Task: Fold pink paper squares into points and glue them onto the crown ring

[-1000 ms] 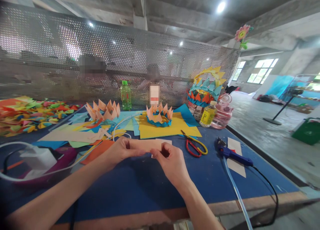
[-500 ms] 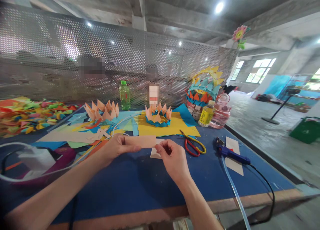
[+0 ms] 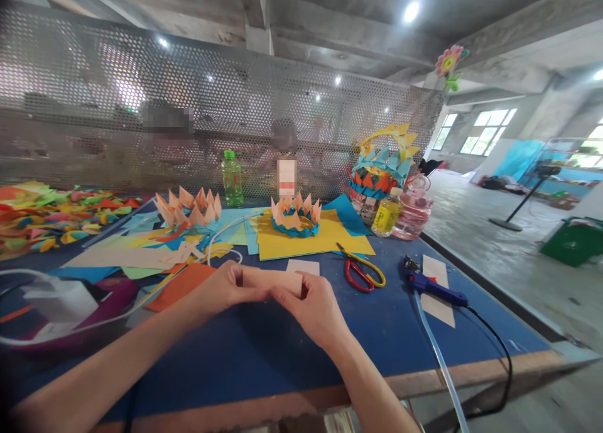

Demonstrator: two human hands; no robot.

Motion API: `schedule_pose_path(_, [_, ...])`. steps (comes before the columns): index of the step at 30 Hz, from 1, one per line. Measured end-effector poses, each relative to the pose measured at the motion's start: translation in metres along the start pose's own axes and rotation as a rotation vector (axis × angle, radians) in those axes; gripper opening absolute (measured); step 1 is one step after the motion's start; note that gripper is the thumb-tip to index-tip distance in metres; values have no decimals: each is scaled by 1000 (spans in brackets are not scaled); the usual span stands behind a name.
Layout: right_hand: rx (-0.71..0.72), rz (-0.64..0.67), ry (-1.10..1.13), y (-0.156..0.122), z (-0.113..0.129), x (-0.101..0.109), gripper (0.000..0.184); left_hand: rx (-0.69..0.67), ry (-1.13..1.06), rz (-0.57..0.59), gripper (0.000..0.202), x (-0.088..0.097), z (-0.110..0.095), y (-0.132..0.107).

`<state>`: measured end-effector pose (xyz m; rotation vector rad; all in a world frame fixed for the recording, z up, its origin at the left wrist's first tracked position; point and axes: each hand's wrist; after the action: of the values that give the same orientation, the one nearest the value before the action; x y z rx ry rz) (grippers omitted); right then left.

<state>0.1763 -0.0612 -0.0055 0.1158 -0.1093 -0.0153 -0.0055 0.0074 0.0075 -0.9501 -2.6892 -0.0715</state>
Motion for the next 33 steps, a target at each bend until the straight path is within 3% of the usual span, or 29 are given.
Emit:
schedule_pose_path(9, [16,44,-27,0,2,0,30,-39,-16,47,26,-2,-4,-3])
schedule_pose_path(16, [69,-36,-123,0,4,4,33,28,15,-58,34,5,-7,-1])
schedule_pose_path(24, [61,-64,-112,3,-3,7,32,5,105,-162,29,16,-11,-1])
schedule_pose_path(33, [71,-51,-83,2,2,4,31,-8,123,-181,22,18,-12,0])
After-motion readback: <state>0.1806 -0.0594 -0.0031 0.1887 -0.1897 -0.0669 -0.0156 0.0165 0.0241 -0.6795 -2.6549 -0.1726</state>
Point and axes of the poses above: each hand's wrist, its own y-axis towards the middle knuckle, its own x-axis out of the back of the hand, z = x × y, and after that the axes turned 11 degrees about y, right-handed
